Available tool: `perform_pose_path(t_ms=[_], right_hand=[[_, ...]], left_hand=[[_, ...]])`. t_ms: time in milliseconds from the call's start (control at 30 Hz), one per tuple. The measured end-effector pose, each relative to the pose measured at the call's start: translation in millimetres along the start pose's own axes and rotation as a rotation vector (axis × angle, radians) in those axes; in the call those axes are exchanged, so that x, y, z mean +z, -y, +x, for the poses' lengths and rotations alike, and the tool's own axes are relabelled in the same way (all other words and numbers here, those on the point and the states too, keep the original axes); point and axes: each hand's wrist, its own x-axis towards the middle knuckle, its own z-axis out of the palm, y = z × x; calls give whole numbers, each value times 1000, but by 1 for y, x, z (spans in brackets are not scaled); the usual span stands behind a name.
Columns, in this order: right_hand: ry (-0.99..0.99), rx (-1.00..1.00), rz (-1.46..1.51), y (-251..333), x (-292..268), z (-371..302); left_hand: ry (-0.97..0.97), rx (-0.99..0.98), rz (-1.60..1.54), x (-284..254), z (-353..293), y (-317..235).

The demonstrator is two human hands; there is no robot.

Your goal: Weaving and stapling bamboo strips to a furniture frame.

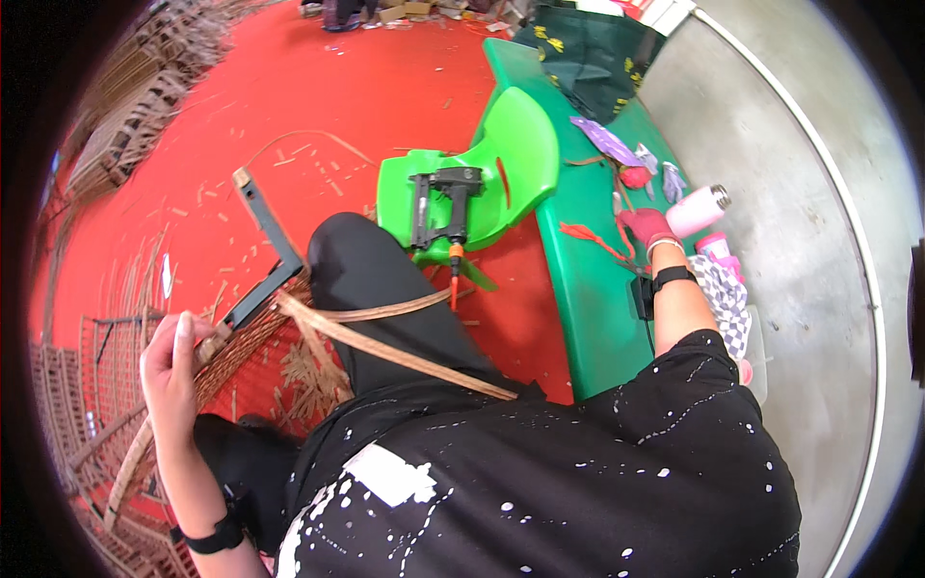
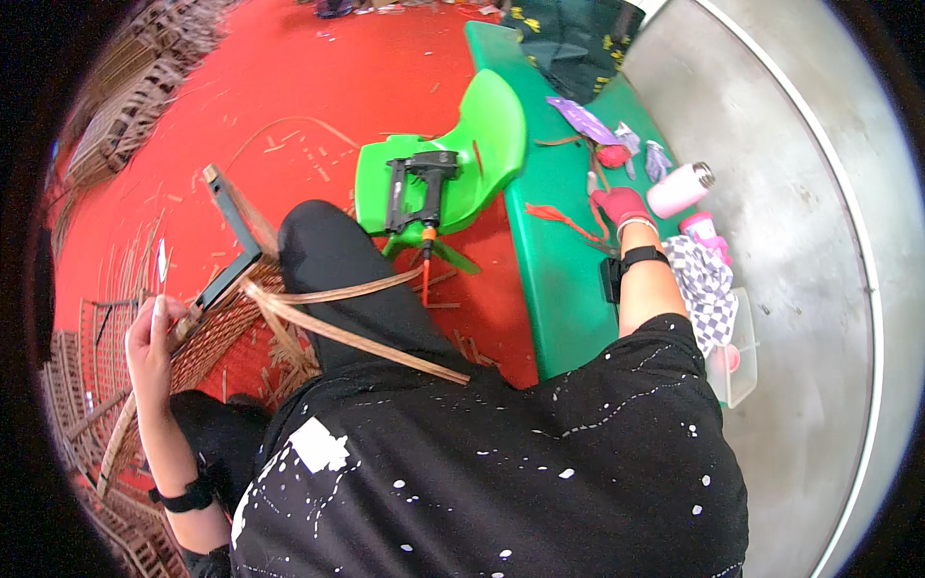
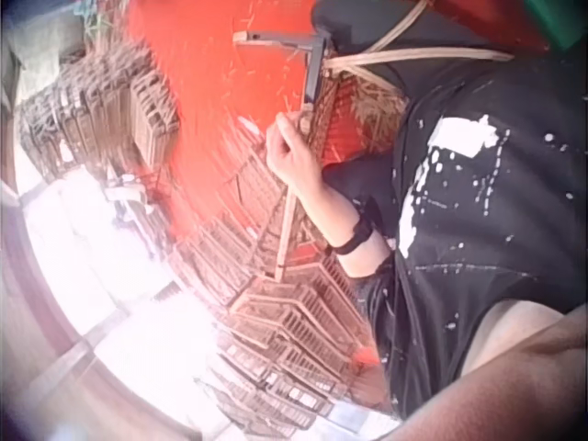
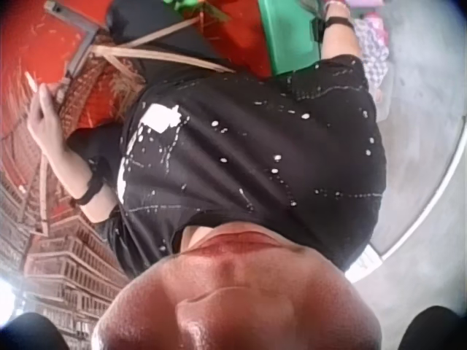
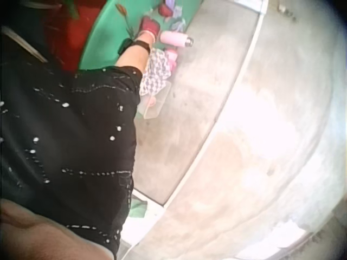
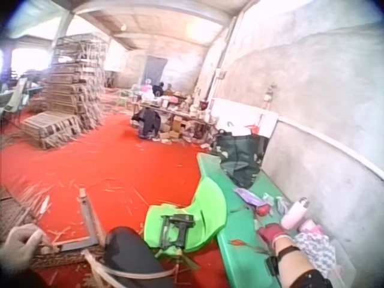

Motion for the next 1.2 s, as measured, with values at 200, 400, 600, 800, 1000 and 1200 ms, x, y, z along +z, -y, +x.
perform_pose_path(t_ms=[200, 400, 600, 800, 1000, 1200], right_hand=[[-53, 158, -156, 33, 0, 9], [-273, 459, 998, -9, -9, 35], [-818, 284, 1055, 12, -84, -7], [-921, -347, 1325, 147, -153, -109], [-274, -1002, 1449, 260, -151, -246], [484, -1114, 1294, 308, -105, -301]], left_hand=[[-14, 6, -9, 10, 6, -5], [-26, 14, -22, 8, 4, -11], [-5, -28, -3, 4, 4, -11], [-236, 138, 153, 7, -3, -5], [-276, 512, 488, 31, -29, -85], [143, 304, -102, 59, -52, -101]])
